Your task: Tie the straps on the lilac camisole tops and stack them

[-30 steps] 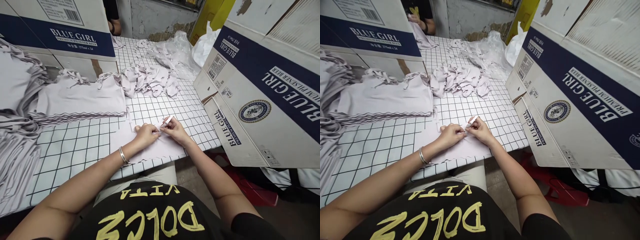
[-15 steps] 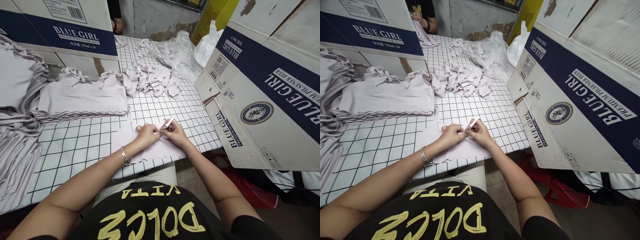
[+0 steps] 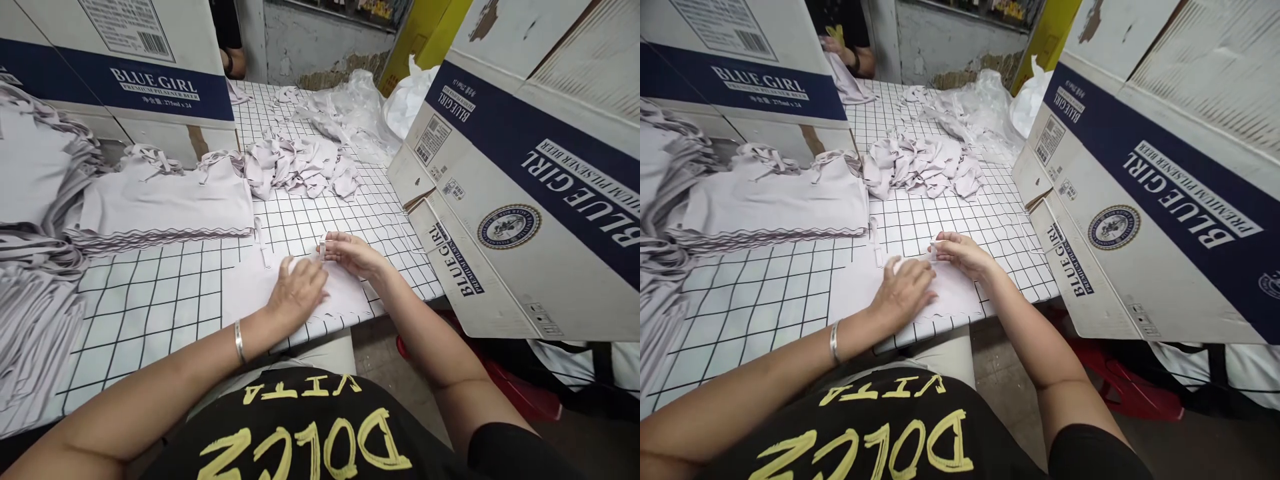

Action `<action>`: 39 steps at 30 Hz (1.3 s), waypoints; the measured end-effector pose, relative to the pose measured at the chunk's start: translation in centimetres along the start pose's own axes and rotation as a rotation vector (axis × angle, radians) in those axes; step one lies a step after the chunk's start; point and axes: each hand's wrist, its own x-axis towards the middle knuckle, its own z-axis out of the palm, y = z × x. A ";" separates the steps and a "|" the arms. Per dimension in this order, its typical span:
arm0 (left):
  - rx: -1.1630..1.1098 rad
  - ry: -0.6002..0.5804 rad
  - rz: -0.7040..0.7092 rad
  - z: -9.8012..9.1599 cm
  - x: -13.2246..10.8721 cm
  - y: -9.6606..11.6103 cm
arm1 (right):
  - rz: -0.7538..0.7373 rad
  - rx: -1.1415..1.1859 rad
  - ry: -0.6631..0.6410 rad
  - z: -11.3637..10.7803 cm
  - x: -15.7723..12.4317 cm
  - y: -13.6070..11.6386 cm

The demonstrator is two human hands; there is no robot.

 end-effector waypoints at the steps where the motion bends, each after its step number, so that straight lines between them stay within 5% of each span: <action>1: -0.004 -0.056 0.086 0.3 -0.9 0.2 | 0.047 0.057 0.007 0.0 0.5 -0.7; 7: -0.056 -0.236 0.235 1.8 -3.8 0.1 | 0.125 0.178 0.104 -0.1 5.2 -3.3; 13: -0.063 -0.230 0.229 0.8 -3.6 0.6 | 0.126 -0.414 0.310 -0.3 8.5 -5.1; 15: -0.043 -0.137 0.084 -0.8 -4.6 0.1 | 0.109 -0.670 0.354 -0.8 7.1 -6.1; 19: 0.116 0.029 -0.501 -4.3 -8.5 -2.8 | 0.000 -1.194 0.489 -2.6 0.6 -5.5; 22: 0.183 -0.002 -0.747 -5.3 -10.8 -4.8 | 0.178 -1.306 0.348 -3.2 -4.7 -2.0; 26: -0.003 0.042 -0.722 -4.5 -10.7 -4.9 | 0.093 -0.966 0.322 -2.1 -9.1 1.7; 30: -0.746 0.182 -0.786 -6.6 -9.4 -4.3 | 0.007 -0.300 0.307 -0.8 -10.7 -0.4; 34: -1.342 0.197 -0.717 -12.8 -8.0 -5.8 | 0.015 -0.003 0.226 -0.4 -8.4 -5.0; 39: -1.191 0.248 -0.641 -22.7 -3.6 -11.8 | -0.123 0.071 0.140 2.4 1.0 -12.0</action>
